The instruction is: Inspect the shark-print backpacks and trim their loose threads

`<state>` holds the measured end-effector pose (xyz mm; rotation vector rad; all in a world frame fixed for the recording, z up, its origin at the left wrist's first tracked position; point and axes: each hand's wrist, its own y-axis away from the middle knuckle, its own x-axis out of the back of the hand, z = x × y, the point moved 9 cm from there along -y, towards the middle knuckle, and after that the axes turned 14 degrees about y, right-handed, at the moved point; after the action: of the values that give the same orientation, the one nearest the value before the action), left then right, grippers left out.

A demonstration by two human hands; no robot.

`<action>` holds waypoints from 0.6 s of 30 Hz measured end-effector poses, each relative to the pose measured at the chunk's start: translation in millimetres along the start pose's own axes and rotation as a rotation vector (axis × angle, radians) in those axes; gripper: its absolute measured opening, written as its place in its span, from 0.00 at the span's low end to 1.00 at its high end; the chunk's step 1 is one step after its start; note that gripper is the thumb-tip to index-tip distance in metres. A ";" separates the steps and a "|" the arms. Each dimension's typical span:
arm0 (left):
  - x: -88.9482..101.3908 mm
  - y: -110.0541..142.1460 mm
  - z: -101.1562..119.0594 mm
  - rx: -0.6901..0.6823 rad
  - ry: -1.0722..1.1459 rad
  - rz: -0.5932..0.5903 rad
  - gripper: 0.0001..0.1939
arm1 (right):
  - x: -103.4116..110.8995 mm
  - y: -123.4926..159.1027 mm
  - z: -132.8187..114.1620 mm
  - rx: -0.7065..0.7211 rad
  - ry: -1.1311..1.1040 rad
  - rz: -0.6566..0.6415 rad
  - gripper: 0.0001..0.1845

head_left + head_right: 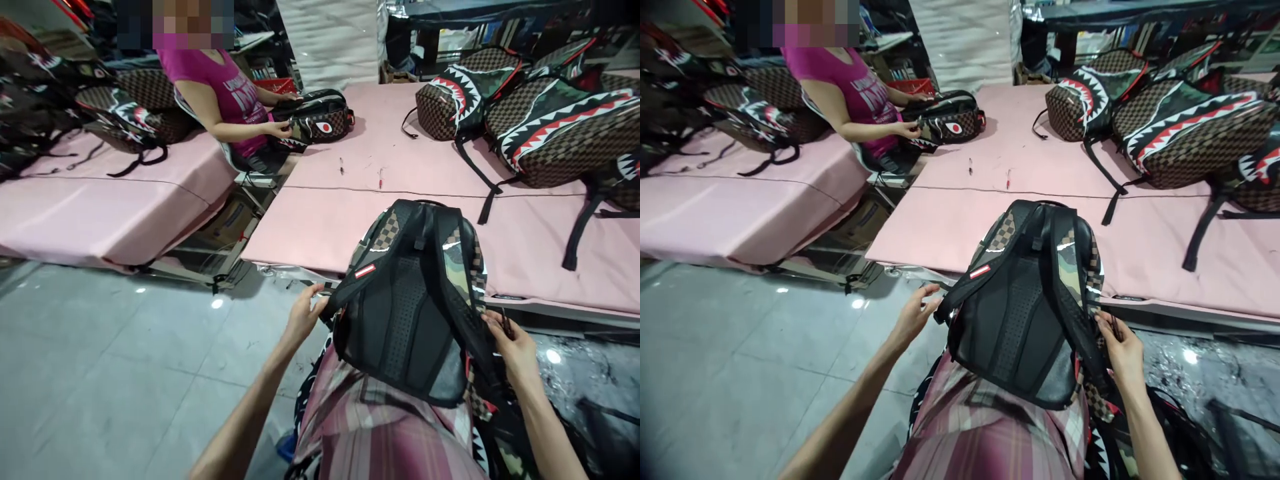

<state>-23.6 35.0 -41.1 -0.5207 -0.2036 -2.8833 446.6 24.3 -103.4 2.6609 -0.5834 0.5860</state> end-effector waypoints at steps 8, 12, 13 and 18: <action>-14.0 15.5 -12.6 -0.041 0.264 -0.220 0.13 | 21.7 38.3 25.2 -0.063 0.112 0.031 0.24; -11.9 21.5 4.5 0.110 0.518 -0.342 0.14 | 13.7 57.3 15.3 0.066 0.336 -0.070 0.28; -6.5 17.5 5.8 0.156 0.570 -0.330 0.15 | 12.2 61.8 11.8 0.117 0.425 -0.082 0.29; 32.7 -23.6 -9.6 0.273 0.796 -0.080 0.15 | 18.7 67.7 2.5 0.214 0.641 -0.063 0.29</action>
<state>-62.1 50.5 -40.7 0.6859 -0.4713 -2.8104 431.7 -40.4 -80.2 2.4459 -0.2539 1.4658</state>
